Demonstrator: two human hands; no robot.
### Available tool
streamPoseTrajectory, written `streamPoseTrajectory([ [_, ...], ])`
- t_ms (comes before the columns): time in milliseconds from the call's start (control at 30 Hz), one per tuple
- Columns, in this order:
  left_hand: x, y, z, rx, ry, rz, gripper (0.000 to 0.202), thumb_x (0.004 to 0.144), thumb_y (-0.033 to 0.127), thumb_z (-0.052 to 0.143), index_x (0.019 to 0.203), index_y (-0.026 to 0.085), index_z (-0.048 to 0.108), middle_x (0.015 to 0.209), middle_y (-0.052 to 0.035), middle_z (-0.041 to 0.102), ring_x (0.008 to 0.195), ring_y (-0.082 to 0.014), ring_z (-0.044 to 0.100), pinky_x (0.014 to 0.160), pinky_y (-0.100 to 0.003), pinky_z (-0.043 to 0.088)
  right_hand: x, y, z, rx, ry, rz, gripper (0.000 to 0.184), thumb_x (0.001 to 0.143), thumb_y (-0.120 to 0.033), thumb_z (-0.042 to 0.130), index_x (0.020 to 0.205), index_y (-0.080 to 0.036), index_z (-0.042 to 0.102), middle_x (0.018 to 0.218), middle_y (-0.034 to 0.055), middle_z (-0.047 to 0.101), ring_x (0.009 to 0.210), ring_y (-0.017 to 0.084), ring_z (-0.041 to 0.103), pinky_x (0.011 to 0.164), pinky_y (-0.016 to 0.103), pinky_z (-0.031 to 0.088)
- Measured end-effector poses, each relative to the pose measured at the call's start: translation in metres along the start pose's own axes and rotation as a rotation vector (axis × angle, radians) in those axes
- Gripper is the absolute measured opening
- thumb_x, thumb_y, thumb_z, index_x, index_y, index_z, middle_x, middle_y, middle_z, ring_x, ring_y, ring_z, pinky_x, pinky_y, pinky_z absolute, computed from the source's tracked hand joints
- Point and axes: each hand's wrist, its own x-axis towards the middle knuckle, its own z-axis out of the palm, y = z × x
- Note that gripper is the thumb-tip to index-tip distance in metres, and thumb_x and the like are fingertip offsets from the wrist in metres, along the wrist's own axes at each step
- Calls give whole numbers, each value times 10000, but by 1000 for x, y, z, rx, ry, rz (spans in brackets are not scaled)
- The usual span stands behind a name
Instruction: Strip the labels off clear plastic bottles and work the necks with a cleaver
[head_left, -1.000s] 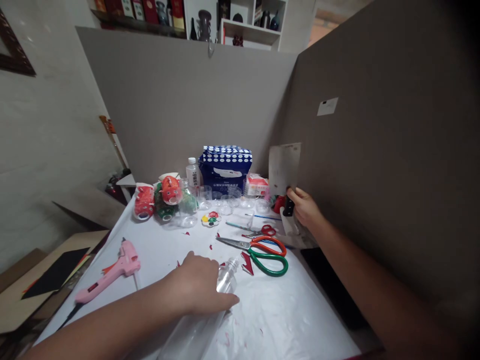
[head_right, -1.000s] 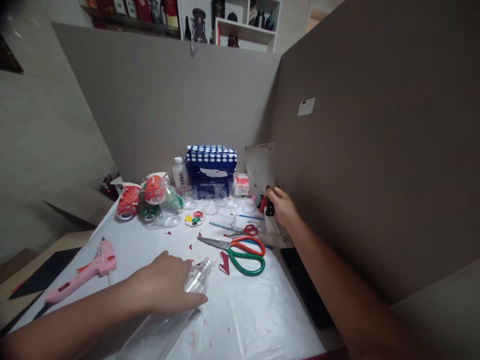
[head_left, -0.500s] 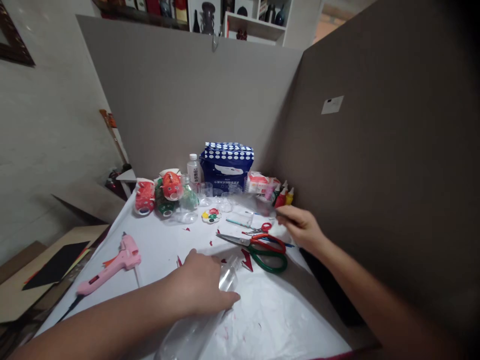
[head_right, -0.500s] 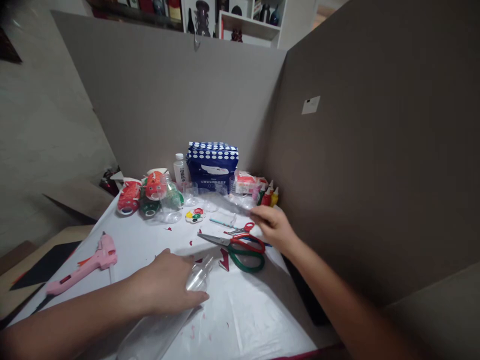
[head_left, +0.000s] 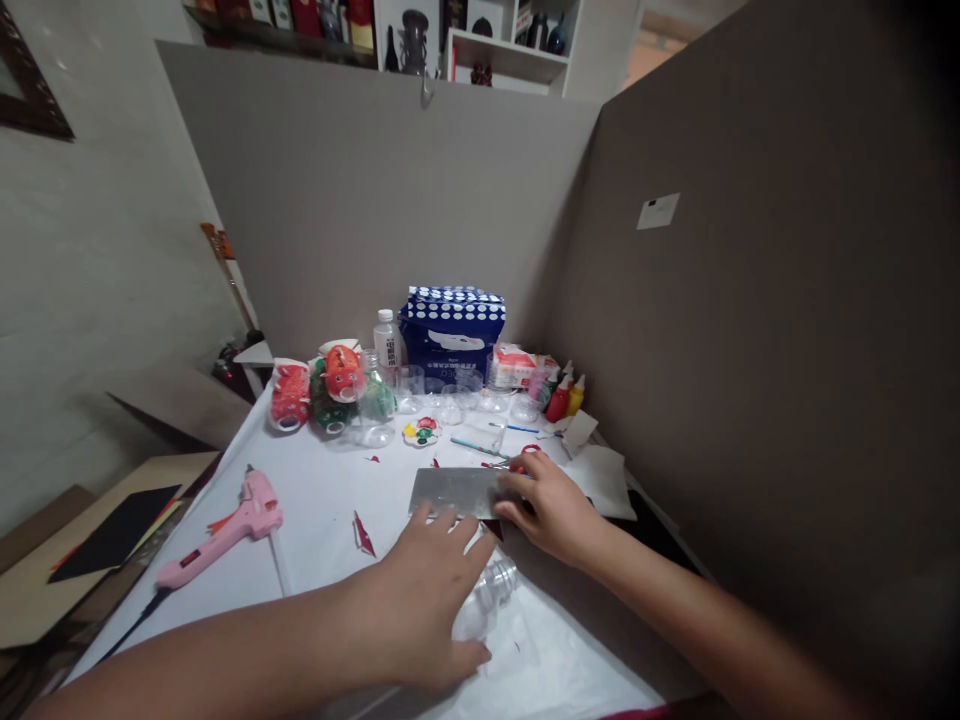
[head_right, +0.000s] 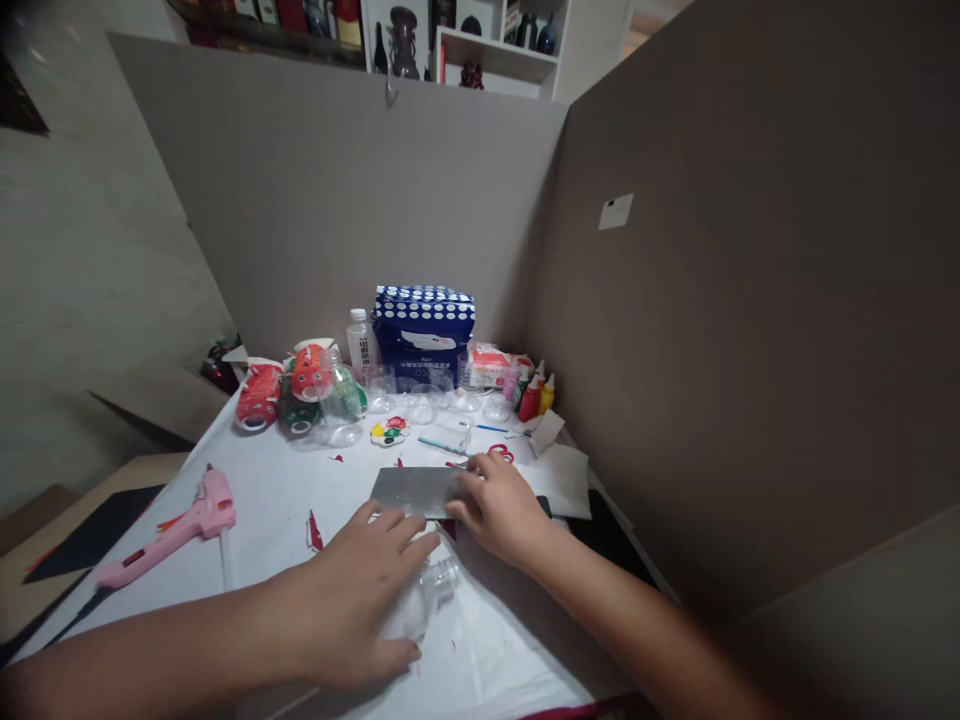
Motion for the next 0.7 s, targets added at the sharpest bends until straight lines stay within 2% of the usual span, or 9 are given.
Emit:
streamPoseTrajectory([
  [100, 3, -6, 6, -27, 8, -2, 896, 691, 635, 559, 1432, 187, 330, 1431, -171, 395, 1309, -384, 324, 1094, -564, 143, 30, 4, 3, -29, 42, 42, 430, 848, -342, 571, 1267, -254, 532, 1249, 137, 527, 1130, 296, 478, 912, 444, 426],
  [200, 5, -9, 8, -52, -25, -30, 973, 686, 661, 544, 1469, 160, 257, 1489, -182, 320, 1367, -384, 249, 1113, -563, 114, 63, 11, 18, -50, 53, 82, 572, 824, -365, 617, 1348, -225, 434, 1359, 144, 446, 1221, 310, 421, 977, 482, 385],
  [300, 6, -11, 8, -73, -55, -94, 1042, 667, 656, 558, 1484, 119, 198, 1474, -206, 345, 1359, -394, 278, 1114, -571, 129, 87, 21, 34, -46, 48, 123, 482, 870, -385, 576, 1304, -207, 465, 1330, 111, 480, 1160, 275, 494, 951, 506, 416],
  [433, 8, -13, 9, -91, -90, -160, 1093, 659, 653, 558, 1489, 75, 144, 1400, -232, 445, 1302, -397, 380, 1107, -557, 184, 93, 34, 44, 10, 61, 155, 367, 899, -359, 546, 1229, -200, 527, 1251, 87, 544, 1066, 230, 560, 899, 467, 470],
  [567, 10, -17, 16, -72, -68, -138, 1090, 659, 655, 538, 1475, 34, 171, 1394, -263, 437, 1286, -392, 405, 1102, -533, 226, 86, 49, 36, 135, 136, 184, 361, 891, -363, 559, 1204, -183, 541, 1199, 80, 570, 1038, 226, 572, 876, 460, 479],
  [700, 10, -18, 20, -72, -70, -131, 1068, 660, 637, 533, 1471, 32, 191, 1394, -266, 435, 1264, -393, 431, 1090, -526, 265, 90, 76, 7, 313, 328, 237, 395, 848, -364, 602, 1184, -181, 503, 1093, 67, 602, 944, 200, 599, 817, 397, 502],
])
